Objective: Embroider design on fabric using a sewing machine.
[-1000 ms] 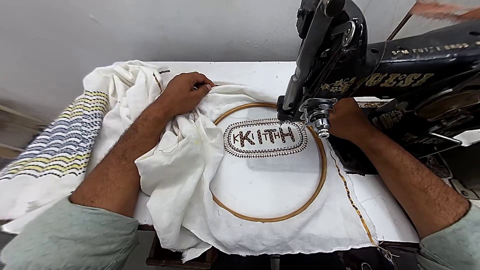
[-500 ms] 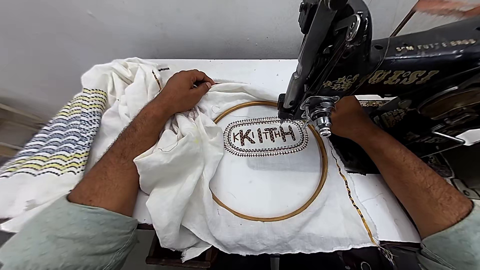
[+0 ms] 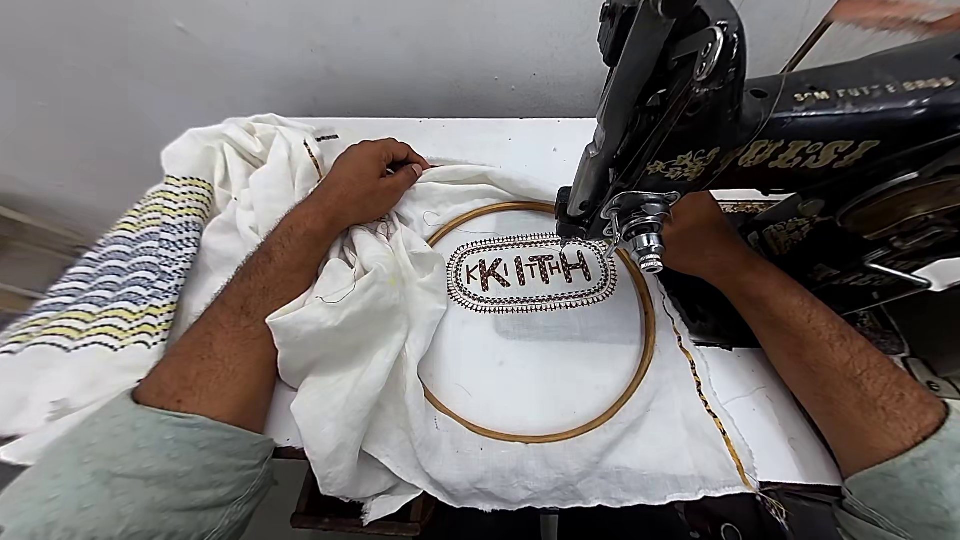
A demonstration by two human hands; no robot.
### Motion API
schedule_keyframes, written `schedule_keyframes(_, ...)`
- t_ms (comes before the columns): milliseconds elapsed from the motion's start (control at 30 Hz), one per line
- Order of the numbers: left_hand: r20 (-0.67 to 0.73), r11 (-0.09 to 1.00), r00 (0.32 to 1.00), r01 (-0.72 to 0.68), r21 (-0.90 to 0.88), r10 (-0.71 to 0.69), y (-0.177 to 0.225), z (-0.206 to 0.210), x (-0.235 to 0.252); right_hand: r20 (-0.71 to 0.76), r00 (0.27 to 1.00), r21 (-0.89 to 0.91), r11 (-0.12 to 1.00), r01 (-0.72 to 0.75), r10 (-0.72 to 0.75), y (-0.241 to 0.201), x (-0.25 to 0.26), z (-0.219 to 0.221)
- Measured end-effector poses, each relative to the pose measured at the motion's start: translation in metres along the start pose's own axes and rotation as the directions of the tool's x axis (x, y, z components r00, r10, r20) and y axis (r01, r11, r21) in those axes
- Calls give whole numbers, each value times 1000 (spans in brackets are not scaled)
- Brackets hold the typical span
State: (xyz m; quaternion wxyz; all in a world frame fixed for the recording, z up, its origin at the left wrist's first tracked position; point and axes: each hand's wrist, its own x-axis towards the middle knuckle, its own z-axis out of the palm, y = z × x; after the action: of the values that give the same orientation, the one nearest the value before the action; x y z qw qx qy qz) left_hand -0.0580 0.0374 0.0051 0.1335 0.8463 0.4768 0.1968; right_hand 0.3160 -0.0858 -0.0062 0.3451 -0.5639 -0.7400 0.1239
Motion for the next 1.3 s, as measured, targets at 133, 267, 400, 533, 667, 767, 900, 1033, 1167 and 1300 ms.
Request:
schedule_keyframes(133, 2, 1000, 1000, 3, 0, -3, 1, 0, 0, 3, 1000, 6, 1000, -5, 5, -2, -1, 0)
schedule_keyframes(267, 4, 1000, 1000, 6, 1, -6, 2, -1, 0, 10, 1000, 5, 1000, -22, 22, -1, 0, 0)
schedule_keyframes(400, 9, 1000, 1000, 12, -1, -12, 3, -1, 0, 11, 999, 18, 999, -31, 31, 0, 0, 0)
schedule_keyframes(533, 11, 1000, 1000, 14, -8, -14, 1, -1, 0, 8, 1000, 14, 1000, -26, 26, -1, 0, -1)
schedule_keyframes(667, 8, 1000, 1000, 16, -1, -16, 2, 0, 0, 5, 1000, 21, 1000, -19, 19, -3, -1, -1)
schedule_keyframes(767, 6, 1000, 1000, 18, -4, -18, 2, 0, 0, -1, 1000, 22, 1000, 1, -1, 0, 0, 0)
schedule_keyframes(900, 12, 1000, 1000, 22, 4, -22, 3, -1, 0, 8, 1000, 17, 1000, -9, 9, 0, 0, 0)
schedule_keyframes(1033, 16, 1000, 1000, 23, 9, -24, 3, -1, 0, 8, 1000, 19, 1000, -9, 9, -2, 0, -1)
schedule_keyframes(1167, 18, 1000, 999, 26, 16, -26, 3, -1, 0, 24, 999, 18, 999, -44, 44, -3, 0, -2)
schedule_keyframes(1300, 11, 1000, 1000, 17, 15, -17, 3, -1, 1, 37, 997, -1, 998, -61, 61, -4, 0, -3)
